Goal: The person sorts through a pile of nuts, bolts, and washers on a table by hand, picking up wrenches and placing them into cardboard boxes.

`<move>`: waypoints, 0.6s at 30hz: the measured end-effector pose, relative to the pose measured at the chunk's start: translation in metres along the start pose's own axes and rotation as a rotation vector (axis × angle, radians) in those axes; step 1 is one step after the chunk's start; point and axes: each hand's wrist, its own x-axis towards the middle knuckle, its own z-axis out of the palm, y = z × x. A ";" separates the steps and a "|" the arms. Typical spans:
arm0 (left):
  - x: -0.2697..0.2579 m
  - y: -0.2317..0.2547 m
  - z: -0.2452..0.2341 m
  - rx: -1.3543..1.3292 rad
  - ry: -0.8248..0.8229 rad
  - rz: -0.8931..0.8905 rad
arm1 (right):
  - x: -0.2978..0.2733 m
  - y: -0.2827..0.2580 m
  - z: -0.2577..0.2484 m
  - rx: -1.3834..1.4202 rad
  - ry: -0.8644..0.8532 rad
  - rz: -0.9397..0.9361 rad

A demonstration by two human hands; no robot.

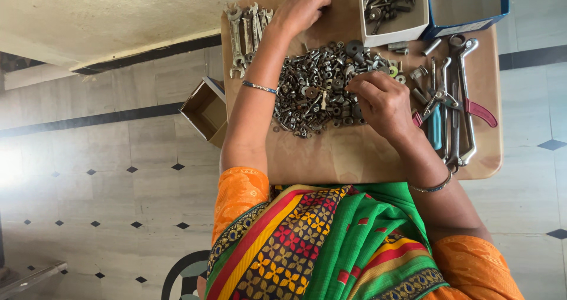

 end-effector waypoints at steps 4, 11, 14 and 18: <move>0.001 -0.004 0.006 -0.014 -0.041 -0.026 | 0.000 0.001 -0.001 -0.005 0.005 0.015; -0.004 0.002 0.011 0.130 0.039 0.001 | 0.000 0.003 -0.001 -0.011 0.012 0.024; -0.009 0.006 0.014 0.166 0.068 -0.012 | 0.000 0.003 0.000 0.000 0.007 0.030; -0.011 0.011 0.018 0.218 0.116 -0.013 | 0.002 0.004 0.000 -0.004 0.027 0.030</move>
